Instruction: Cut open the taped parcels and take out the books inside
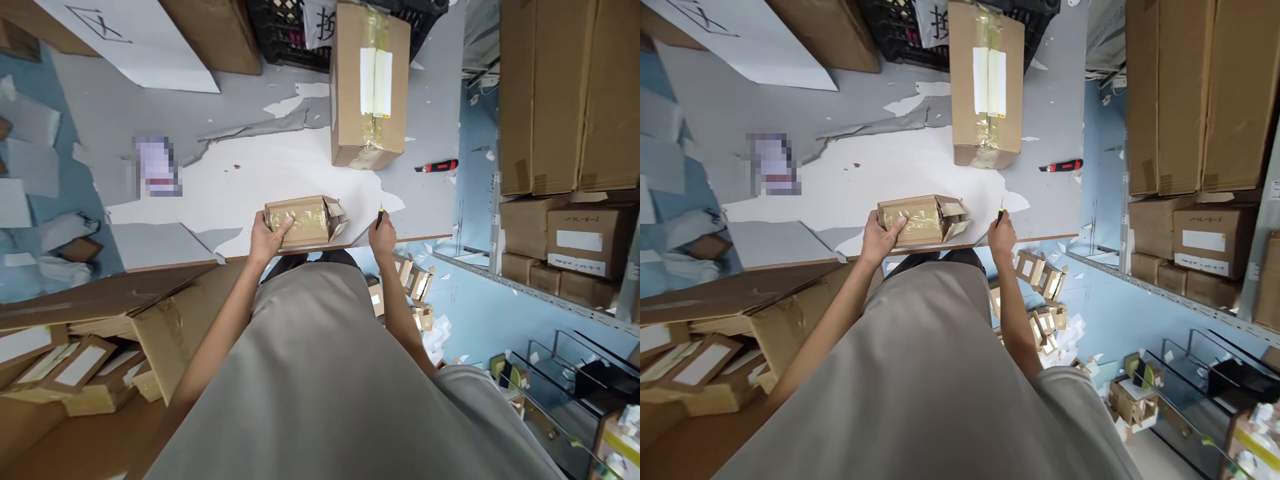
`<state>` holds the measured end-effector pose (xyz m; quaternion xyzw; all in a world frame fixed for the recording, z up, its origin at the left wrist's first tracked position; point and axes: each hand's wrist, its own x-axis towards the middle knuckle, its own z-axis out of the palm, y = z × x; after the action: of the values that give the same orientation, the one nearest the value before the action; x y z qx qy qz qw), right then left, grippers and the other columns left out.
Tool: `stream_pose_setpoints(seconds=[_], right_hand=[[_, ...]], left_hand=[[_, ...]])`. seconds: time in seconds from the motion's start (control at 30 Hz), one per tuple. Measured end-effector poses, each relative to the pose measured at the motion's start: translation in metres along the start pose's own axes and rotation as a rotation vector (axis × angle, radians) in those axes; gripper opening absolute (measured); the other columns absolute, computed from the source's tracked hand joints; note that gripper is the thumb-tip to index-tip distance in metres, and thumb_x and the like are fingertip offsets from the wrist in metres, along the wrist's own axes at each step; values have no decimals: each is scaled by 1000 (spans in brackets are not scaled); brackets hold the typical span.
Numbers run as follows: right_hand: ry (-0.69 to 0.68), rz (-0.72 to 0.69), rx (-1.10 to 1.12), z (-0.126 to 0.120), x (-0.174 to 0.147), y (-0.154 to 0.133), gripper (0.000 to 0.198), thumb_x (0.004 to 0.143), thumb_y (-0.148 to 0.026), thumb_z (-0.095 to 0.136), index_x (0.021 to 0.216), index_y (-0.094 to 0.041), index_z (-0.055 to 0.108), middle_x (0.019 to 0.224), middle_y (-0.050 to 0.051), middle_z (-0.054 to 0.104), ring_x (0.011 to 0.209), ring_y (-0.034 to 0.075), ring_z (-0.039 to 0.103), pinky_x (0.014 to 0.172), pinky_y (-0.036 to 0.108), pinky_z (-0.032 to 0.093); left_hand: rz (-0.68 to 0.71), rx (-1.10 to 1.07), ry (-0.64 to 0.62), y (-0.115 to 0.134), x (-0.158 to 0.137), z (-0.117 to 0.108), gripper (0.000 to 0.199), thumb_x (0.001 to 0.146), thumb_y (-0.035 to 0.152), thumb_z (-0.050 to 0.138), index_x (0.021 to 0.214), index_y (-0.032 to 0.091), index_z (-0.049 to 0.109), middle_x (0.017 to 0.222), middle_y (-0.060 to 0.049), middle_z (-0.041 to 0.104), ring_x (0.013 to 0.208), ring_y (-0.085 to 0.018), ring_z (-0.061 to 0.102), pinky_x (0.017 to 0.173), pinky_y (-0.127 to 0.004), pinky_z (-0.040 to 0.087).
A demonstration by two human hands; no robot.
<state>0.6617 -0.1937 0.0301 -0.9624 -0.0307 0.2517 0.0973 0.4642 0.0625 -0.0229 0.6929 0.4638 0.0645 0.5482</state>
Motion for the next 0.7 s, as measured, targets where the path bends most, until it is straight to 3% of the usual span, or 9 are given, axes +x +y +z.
stream_pose_setpoints(seconds=[0.13,0.2,0.27,0.4,0.47,0.6,0.7], right_hand=[[-14,56,35,40,52,17,64,104,-24,50,165,-4,48,148,31,67,127,35,71,110,46,55],[62,-8,77,48,59,16,61,104,-27,51,160,-4,53,156,33,61,139,35,64,117,47,51],[64,-100,207,53,56,7,54,107,-35,51,152,-6,60,152,30,65,139,32,63,119,45,51],[-381,-74,657,67,35,-26,59,110,-66,47,129,-16,71,113,12,80,106,22,75,96,33,62],[-489,-71,754,71,24,-38,60,106,-72,49,117,-19,73,103,7,79,98,21,75,90,30,62],[-312,-197,718,57,15,-37,53,100,-70,55,103,-20,74,100,5,77,98,21,71,87,30,60],[-196,-220,659,37,18,-26,56,99,-71,54,103,-19,73,97,6,76,97,22,69,84,30,59]], left_hand=[[-19,20,-2,-11,-2,-20,76,81,85,81,114,18,65,114,-15,76,115,-36,73,109,-51,61],[-8,21,1,-15,-2,-28,76,80,88,77,111,19,66,111,-14,76,112,-35,73,109,-50,61],[-6,26,9,-20,-2,-36,79,79,92,73,110,20,67,111,-14,76,112,-35,72,109,-50,60],[0,5,16,-30,-1,-46,85,80,96,65,114,18,69,117,-16,79,117,-36,72,111,-49,59],[8,-23,20,-32,1,-45,89,82,98,62,118,17,70,122,-17,80,120,-36,72,112,-48,58],[-54,-168,-12,-29,5,-27,94,85,101,55,121,16,72,126,-19,81,125,-35,74,112,-47,60],[-179,-388,-180,-21,7,-12,90,89,99,55,117,16,74,117,-20,83,121,-34,77,104,-47,65]])
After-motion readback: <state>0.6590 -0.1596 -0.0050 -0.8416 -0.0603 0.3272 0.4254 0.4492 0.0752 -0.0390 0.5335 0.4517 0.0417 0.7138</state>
